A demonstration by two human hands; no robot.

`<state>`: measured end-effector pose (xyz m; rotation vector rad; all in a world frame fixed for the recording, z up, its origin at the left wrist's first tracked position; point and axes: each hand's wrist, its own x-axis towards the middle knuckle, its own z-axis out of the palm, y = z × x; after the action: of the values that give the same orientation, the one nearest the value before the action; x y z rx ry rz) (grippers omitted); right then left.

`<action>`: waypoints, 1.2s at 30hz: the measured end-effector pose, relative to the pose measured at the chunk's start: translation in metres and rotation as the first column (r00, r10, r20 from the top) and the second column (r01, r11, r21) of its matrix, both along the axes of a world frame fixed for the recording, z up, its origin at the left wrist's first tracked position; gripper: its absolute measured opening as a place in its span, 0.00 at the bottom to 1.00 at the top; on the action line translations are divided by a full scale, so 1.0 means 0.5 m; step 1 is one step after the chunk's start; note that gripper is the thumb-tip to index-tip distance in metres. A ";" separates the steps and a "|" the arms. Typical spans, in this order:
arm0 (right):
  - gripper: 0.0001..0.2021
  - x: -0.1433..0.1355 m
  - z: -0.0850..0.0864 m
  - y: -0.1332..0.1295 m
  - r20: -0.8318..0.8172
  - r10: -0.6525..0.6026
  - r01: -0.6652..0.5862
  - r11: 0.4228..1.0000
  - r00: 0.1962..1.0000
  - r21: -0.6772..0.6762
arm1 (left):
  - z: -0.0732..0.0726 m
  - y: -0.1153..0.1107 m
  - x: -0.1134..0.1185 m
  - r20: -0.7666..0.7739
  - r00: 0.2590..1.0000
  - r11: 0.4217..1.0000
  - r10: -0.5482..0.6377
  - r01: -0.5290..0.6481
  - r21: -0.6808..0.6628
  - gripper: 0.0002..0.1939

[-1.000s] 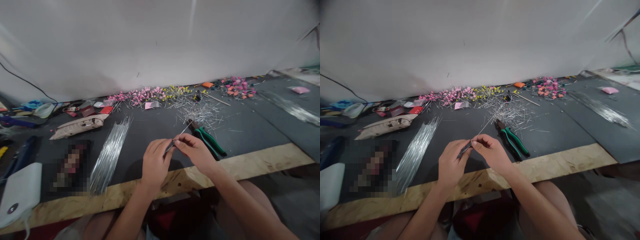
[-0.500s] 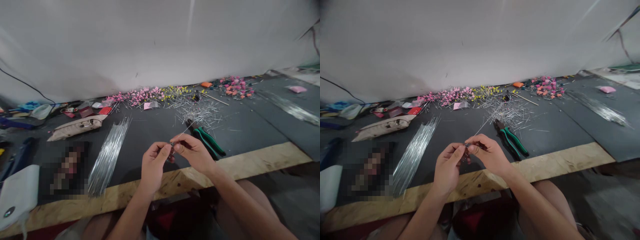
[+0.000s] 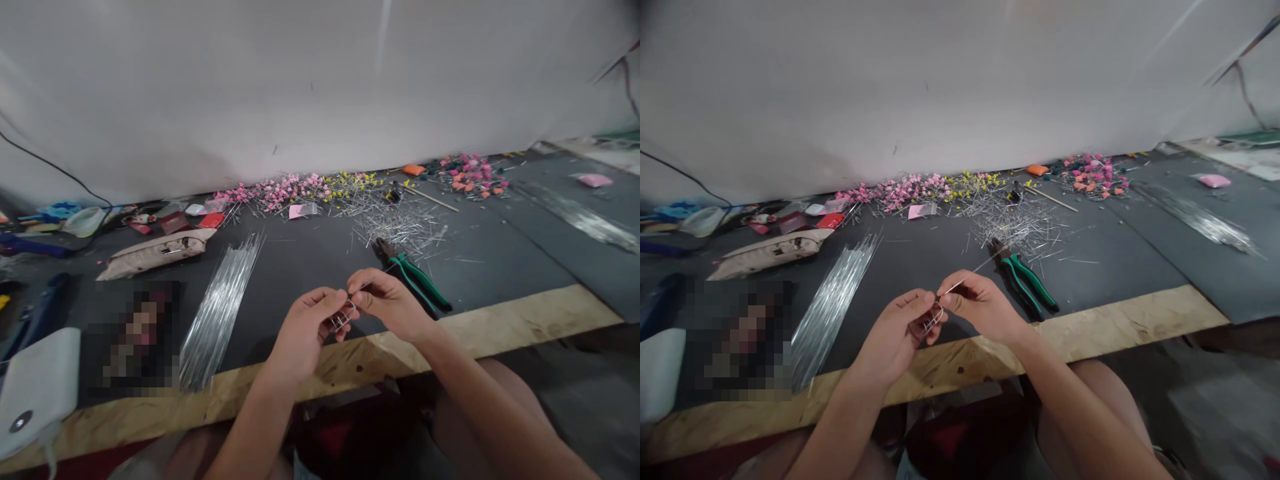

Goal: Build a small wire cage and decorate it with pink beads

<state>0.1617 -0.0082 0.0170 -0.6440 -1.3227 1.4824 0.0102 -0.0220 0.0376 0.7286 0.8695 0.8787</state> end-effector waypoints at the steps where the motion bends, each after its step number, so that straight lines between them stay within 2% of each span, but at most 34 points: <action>1: 0.02 -0.002 -0.003 0.001 0.015 -0.036 0.037 0.999 0.999 -0.024 | 0.000 0.000 0.001 -0.091 0.995 0.997 0.042 -0.035 0.071 0.10; 3: 0.03 -0.005 -0.005 0.003 0.066 -0.132 0.136 0.989 0.989 -0.056 | -0.004 -0.001 0.004 -0.259 0.950 0.961 0.172 -0.103 0.258 0.12; 5: 0.04 -0.008 -0.005 0.003 0.107 -0.207 0.217 0.973 0.972 -0.083 | -0.010 -0.002 0.007 -0.386 0.867 0.874 0.315 -0.106 0.475 0.22; 8: 0.06 -0.011 -0.001 -0.001 0.090 -0.241 0.252 0.957 0.966 -0.146 | -0.021 -0.005 0.007 -0.528 0.709 0.706 0.467 0.060 0.705 0.35; 11: 0.07 -0.014 0.002 -0.005 0.045 -0.233 0.237 0.947 0.971 -0.216 | -0.026 -0.007 0.005 -0.614 0.565 0.591 0.552 0.254 0.765 0.30; 14: 0.08 -0.014 0.002 -0.007 0.031 -0.250 0.250 0.933 0.968 -0.260 | -0.029 -0.008 0.005 -0.613 0.476 0.488 0.630 0.371 0.790 0.23; 17: 0.08 -0.014 0.002 -0.007 0.028 -0.246 0.244 0.932 0.969 -0.267 | -0.033 -0.008 0.006 -0.571 0.445 0.416 0.689 0.402 0.816 0.22; 20: 0.07 -0.013 0.004 -0.008 0.019 -0.231 0.227 0.934 0.973 -0.276 | -0.033 -0.008 0.007 -0.538 0.464 0.380 0.704 0.394 0.837 0.19; 22: 0.07 -0.014 0.006 -0.008 0.017 -0.236 0.231 0.930 0.972 -0.286 | -0.032 -0.009 0.007 -0.536 0.476 0.380 0.697 0.389 0.839 0.17; 24: 0.06 -0.015 0.009 -0.008 0.034 -0.233 0.233 0.929 0.972 -0.286 | -0.029 -0.011 0.008 -0.552 0.471 0.416 0.688 0.368 0.832 0.16; 28: 0.07 -0.017 0.016 -0.009 0.111 -0.226 0.248 0.936 0.968 -0.249 | -0.027 -0.015 0.009 -0.596 0.497 0.565 0.630 0.232 0.792 0.14; 32: 0.06 -0.017 0.019 -0.011 0.151 -0.209 0.234 0.958 0.966 -0.167 | -0.021 -0.017 0.010 -0.574 0.624 0.709 0.530 0.046 0.704 0.13; 36: 0.05 -0.009 0.014 -0.009 0.200 -0.223 0.230 0.973 0.954 -0.014 | -0.006 -0.011 0.009 -0.511 0.766 0.820 0.391 -0.038 0.571 0.11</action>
<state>0.1571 -0.0125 0.0238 -0.9555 -1.3234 1.2835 0.0145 -0.0277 0.0349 1.4828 1.3321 1.1441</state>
